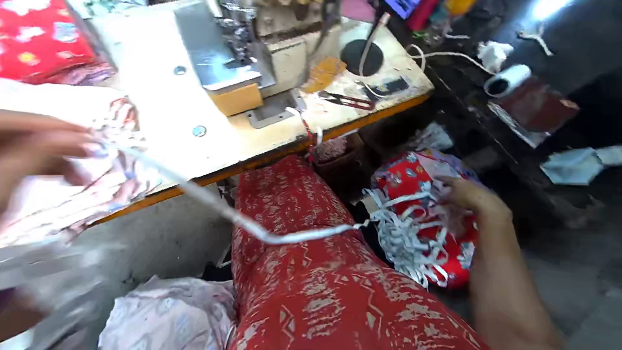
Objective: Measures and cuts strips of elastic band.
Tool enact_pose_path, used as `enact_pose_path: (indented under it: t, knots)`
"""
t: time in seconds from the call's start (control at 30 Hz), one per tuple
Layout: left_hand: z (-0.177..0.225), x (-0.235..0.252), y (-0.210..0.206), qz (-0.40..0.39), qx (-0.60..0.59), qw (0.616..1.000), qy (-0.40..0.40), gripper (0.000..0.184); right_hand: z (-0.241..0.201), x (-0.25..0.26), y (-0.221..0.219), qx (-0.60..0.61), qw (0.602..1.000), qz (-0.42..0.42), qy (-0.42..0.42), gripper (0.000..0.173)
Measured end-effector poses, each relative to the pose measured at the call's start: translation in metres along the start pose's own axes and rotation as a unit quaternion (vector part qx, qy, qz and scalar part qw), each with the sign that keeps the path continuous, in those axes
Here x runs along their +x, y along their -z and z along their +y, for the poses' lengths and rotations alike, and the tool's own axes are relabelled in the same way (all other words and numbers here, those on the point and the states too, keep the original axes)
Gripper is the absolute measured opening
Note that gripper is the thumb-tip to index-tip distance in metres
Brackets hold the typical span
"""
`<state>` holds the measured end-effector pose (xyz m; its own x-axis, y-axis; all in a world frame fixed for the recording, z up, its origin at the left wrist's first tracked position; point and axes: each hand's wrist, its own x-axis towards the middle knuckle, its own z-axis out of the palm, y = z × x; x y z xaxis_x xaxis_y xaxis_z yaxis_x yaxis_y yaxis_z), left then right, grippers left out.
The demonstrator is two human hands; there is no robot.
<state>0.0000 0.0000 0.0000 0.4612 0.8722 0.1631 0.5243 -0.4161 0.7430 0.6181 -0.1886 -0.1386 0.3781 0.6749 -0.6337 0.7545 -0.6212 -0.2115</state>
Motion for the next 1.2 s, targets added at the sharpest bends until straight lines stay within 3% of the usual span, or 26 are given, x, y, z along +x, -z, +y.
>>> enact_pose_path:
  t: [0.07, 0.17, 0.23, 0.3, 0.43, 0.5, 0.63, 0.73, 0.93, 1.2]
  knots:
    - [0.038, 0.002, -0.065, -0.006, 0.074, 0.997, -0.034, 0.014, -0.075, -0.002, -0.002, 0.017, 0.982, 0.001, 0.189, 0.058]
    - [0.058, 0.012, -0.125, -0.08, 0.019, 0.996, -0.037, 0.009, -0.197, -0.02, -0.03, 0.179, 0.891, 0.024, 0.416, 0.056]
    - [0.055, 0.012, -0.149, -0.07, -0.039, 0.996, -0.046, 0.006, -0.261, -0.037, -0.047, 0.255, 0.833, -0.068, 0.486, 0.064]
    - [0.043, 0.011, -0.156, -0.026, -0.061, 0.997, -0.04, 0.006, -0.297, -0.044, -0.058, 0.275, 0.806, -0.145, 0.504, 0.046]
    - [0.002, -0.021, -0.141, 0.03, -0.07, 0.996, 0.05, 0.012, -0.287, -0.013, -0.057, 0.244, 0.828, -0.145, 0.484, 0.019]
    - [-0.016, -0.035, -0.144, 0.059, -0.07, 0.991, 0.095, 0.012, -0.276, 0.003, -0.054, 0.203, 0.856, -0.121, 0.46, 0.017]
    - [-0.034, -0.032, -0.167, 0.13, -0.024, 0.979, 0.152, 0.014, -0.28, 0.019, -0.067, 0.169, 0.868, -0.013, 0.466, 0.02]
    - [-0.056, -0.024, -0.185, 0.21, 0.048, 0.968, 0.128, 0.011, -0.293, 0.03, -0.08, 0.18, 0.875, 0.056, 0.446, 0.018]
    - [-0.083, -0.023, -0.199, 0.318, 0.177, 0.929, 0.07, 0.008, -0.302, 0.042, -0.097, 0.181, 0.873, 0.081, 0.446, 0.021]
    - [-0.102, -0.033, -0.199, 0.369, 0.164, 0.909, 0.101, 0.021, -0.31, 0.041, -0.106, 0.175, 0.852, 0.104, 0.483, 0.025]
